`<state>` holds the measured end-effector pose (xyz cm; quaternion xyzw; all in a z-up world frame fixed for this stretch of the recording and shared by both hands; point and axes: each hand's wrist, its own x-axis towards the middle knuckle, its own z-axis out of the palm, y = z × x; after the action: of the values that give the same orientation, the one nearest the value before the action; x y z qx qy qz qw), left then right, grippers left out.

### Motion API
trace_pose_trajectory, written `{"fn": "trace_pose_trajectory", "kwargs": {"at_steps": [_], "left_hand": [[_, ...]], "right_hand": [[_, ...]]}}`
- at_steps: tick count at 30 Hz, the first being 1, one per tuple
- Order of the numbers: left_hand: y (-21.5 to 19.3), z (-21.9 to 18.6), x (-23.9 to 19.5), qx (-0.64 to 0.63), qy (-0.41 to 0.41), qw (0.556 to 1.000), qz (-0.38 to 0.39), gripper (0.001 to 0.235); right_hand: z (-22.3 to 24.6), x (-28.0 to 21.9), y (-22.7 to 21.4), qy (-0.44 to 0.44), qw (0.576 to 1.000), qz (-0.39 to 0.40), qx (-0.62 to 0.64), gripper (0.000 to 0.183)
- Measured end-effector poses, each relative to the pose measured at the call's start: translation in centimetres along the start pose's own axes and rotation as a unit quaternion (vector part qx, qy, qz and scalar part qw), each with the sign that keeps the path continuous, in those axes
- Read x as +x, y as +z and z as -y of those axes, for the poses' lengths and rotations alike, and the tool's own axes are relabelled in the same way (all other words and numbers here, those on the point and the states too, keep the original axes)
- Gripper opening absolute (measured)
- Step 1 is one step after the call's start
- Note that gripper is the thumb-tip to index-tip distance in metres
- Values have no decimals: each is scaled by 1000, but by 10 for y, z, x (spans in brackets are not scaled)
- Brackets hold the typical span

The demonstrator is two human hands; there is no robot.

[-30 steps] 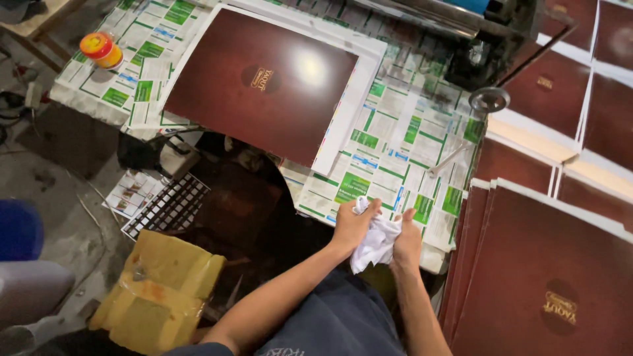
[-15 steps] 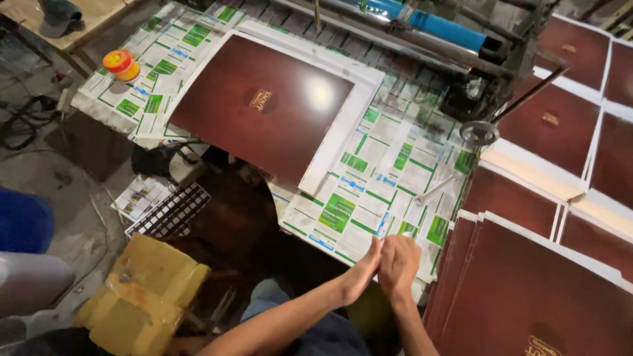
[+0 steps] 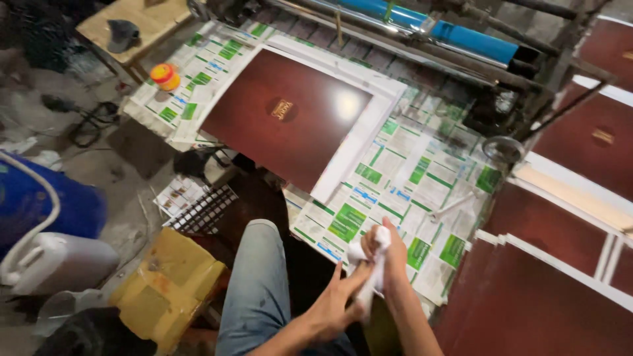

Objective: The person is cleaning and smoothing printed menu covers or folders using a cloth in a print shop finishing area.

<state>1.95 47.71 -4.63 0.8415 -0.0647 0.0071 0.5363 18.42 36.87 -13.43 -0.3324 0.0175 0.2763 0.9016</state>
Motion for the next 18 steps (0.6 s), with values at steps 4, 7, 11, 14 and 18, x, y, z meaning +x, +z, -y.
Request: {"fn": "trace_pose_trajectory", "kwargs": {"at_steps": [4, 7, 11, 14, 18], "left_hand": [[-21, -10, -13, -90, -41, 994, 55, 63], [-63, -5, -19, -89, -98, 990, -53, 37], [-159, 20, -59, 25, -88, 927, -364, 25], [-233, 36, -94, 82, -271, 811, -512, 33], [-290, 205, -208, 136, -320, 771, -534, 35]], "right_hand": [[-2, 24, -63, 22, 999, 26, -21, 55], [32, 32, -93, -120, 886, -186, -408, 48], [67, 7, -69, -215, 608, -235, -727, 55], [28, 12, -124, -110, 467, -188, -857, 46], [4, -9, -136, -198, 366, -257, -872, 43]]}}
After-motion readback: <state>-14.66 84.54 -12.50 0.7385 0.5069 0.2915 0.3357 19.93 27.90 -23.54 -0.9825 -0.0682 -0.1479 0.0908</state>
